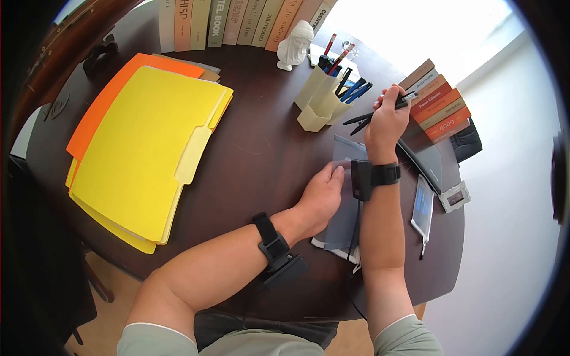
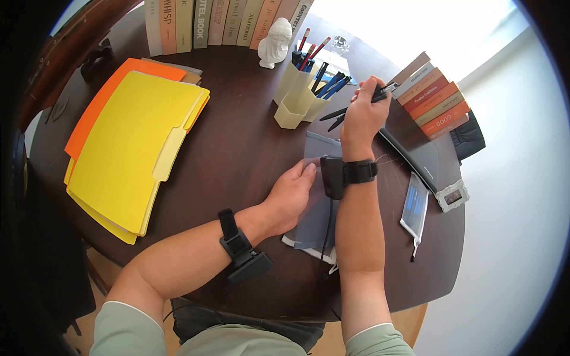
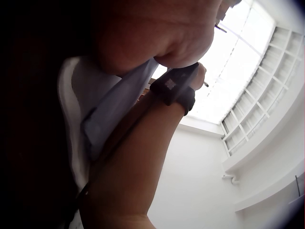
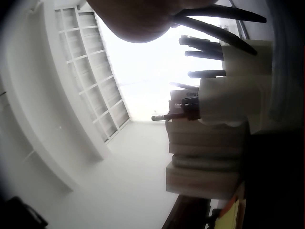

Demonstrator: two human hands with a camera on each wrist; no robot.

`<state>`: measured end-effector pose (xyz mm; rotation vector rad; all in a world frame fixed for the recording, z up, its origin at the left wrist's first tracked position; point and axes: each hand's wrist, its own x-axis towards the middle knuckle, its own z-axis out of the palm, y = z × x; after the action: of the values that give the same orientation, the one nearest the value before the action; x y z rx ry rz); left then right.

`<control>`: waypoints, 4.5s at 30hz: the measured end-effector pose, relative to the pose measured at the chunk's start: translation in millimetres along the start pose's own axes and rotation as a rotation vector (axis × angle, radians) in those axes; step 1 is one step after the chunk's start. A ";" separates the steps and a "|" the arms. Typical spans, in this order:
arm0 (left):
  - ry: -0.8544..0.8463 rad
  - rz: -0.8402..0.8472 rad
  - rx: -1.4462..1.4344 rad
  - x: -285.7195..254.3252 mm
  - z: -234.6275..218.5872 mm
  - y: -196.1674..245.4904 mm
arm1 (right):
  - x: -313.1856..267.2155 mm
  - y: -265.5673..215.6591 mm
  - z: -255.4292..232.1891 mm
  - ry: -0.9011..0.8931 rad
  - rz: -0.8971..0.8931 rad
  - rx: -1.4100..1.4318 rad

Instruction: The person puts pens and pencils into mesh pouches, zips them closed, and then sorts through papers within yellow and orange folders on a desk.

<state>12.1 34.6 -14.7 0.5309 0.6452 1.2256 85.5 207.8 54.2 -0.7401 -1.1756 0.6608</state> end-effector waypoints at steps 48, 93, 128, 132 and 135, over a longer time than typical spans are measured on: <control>-0.012 -0.059 -0.040 -5.3 2.9 8.8 | 11.8 -78.2 -40.4 -0.156 0.058 -0.310; -0.034 -0.059 -0.019 -5.6 2.4 9.8 | 34.5 -38.9 12.2 -0.439 -0.147 -1.016; -0.017 -0.044 -0.030 -0.7 -0.2 5.2 | 26.0 -9.5 14.2 -0.475 -0.164 -0.978; -0.003 -0.018 -0.105 2.3 -0.4 -0.9 | 24.0 -8.2 -1.8 -0.385 -0.186 -0.890; 0.019 -0.020 -0.116 -2.6 6.0 5.0 | 10.4 -17.5 -30.4 -0.298 -0.147 -0.815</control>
<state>12.4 33.2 -6.6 0.4159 0.5903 1.2427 118.7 200.6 67.6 -1.2423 -1.7855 0.1415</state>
